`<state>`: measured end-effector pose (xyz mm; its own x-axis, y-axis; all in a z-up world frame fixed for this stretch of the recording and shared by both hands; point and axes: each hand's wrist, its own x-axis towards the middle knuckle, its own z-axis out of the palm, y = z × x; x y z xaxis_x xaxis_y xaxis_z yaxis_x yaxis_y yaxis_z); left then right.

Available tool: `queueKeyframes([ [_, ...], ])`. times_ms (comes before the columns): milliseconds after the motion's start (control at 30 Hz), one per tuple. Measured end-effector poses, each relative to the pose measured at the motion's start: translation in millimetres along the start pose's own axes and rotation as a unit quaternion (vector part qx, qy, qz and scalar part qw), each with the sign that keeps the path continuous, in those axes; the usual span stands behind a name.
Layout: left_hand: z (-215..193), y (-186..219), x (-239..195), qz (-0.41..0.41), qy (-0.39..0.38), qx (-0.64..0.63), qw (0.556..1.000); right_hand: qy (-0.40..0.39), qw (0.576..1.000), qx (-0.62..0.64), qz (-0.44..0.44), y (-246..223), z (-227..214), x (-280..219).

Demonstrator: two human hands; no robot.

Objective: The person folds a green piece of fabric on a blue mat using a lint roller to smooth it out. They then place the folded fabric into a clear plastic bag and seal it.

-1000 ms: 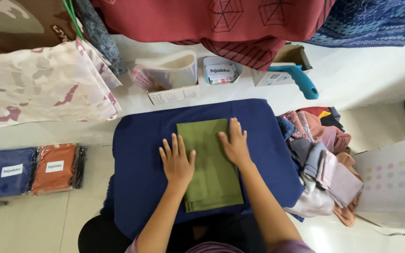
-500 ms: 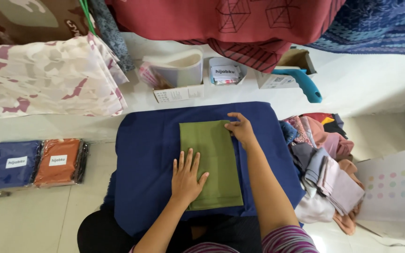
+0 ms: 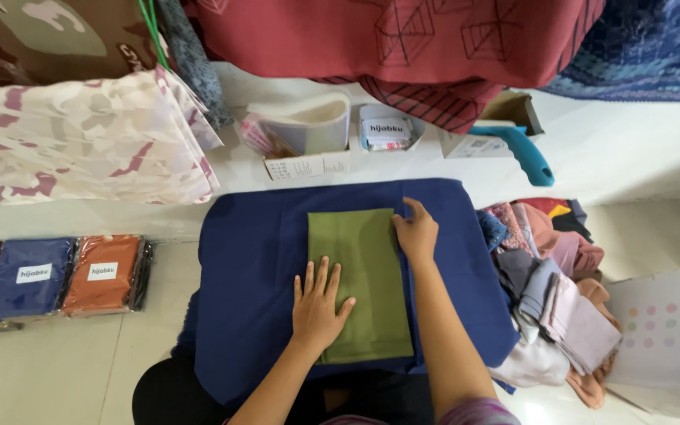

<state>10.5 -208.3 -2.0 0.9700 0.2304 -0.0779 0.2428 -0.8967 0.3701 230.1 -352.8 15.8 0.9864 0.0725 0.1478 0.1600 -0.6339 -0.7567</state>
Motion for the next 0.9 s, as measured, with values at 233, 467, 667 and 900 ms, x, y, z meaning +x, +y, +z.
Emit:
queueKeyframes([
  [233, -12.1, 7.7, 72.2, 0.073, 0.265, 0.033, 0.961, 0.03, 0.947, -0.134, -0.291, -18.2, 24.8, -35.8],
  [467, 3.1, -11.2, 109.9, -0.032, 0.117, 0.004, 0.993, -0.145, 0.935, -0.282, -0.16, -18.2, 33.8, -47.9],
  [667, -22.1, -5.5, 103.1, -0.051, 0.074, -0.015, 0.996, -0.145, 0.935, -0.306, -0.102, 0.9, 52.9, -37.2],
  [900, -20.5, -3.9, 101.1, -0.052, 0.061, -0.01, 0.997, 0.063, 0.986, -0.139, -0.062, 45.6, 56.2, 1.5],
])
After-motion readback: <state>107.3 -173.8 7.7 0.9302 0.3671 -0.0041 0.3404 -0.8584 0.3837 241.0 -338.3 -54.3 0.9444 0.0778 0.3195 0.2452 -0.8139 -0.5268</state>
